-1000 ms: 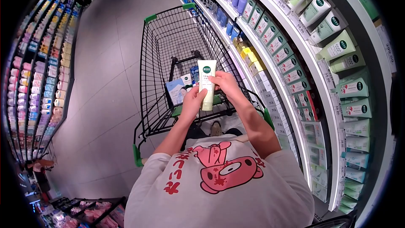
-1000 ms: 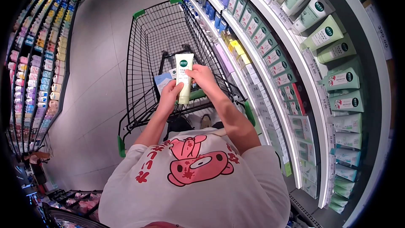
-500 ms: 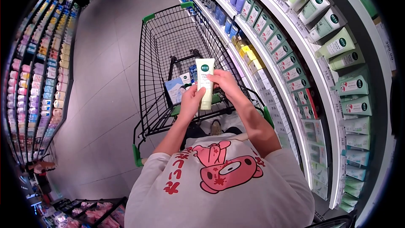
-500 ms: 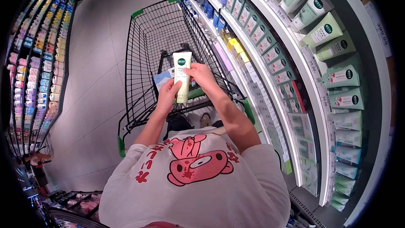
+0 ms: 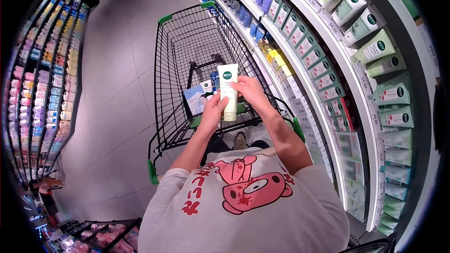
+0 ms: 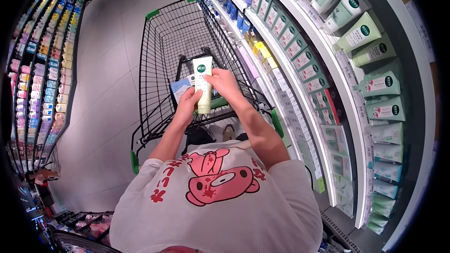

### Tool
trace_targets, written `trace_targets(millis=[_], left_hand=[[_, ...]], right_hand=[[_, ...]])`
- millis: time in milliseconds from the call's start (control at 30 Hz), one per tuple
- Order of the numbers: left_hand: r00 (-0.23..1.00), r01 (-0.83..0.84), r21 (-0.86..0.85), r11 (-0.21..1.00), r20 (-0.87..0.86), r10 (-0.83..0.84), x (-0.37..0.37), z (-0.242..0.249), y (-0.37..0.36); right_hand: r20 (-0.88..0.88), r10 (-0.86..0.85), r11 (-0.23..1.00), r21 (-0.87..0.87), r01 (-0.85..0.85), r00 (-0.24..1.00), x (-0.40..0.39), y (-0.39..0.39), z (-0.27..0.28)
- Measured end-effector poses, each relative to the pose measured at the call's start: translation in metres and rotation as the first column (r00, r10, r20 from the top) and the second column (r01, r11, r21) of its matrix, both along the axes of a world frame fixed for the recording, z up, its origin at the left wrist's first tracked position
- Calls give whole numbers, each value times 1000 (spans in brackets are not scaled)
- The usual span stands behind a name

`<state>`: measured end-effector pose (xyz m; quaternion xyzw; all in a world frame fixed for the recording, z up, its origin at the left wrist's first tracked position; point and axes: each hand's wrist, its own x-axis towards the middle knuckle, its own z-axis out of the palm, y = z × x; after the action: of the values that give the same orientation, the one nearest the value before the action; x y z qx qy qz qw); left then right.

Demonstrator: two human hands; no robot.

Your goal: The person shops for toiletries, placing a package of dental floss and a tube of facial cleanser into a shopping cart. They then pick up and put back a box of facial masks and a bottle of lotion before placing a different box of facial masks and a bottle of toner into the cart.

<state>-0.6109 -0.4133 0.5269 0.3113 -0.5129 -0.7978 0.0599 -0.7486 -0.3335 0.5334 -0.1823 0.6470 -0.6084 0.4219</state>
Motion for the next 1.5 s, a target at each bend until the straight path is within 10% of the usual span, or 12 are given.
trace_targets(millis=[200,333,633,900,1100,1267,1400,1433,1500], left_hand=[[999,-38,73,997,36,36,-2,2,1],[1000,-18,-289,957,17,23,-6,-8,5],[994,79,-539,838,101,-29,-3,-3,5],[999,40,46,998,-4,-40,-4,9,5],[997,73,-189,979,3,-74,-10,18,12],[945,260,-269,927,-126,-302,-49,51,31],[776,461,-446,767,-217,-593,-108,92,55],[713,482,-493,724,-260,-652,-125,103,65],[613,410,-582,703,-395,-684,-159,131,92]], right_hand=[[-179,-44,996,72,58,983,4,-4,-6],[-185,-13,1000,2,14,983,6,-2,3],[-212,-84,996,-31,79,974,8,-5,2],[-139,-67,993,-106,52,988,0,-3,-8],[-355,-144,989,-27,144,924,-1,16,17],[-419,-255,966,-142,215,872,-26,70,92],[-762,-284,944,-117,307,582,-51,148,167],[-574,-330,935,-91,342,749,-49,164,192],[-646,-444,862,-117,494,621,-44,186,234]])
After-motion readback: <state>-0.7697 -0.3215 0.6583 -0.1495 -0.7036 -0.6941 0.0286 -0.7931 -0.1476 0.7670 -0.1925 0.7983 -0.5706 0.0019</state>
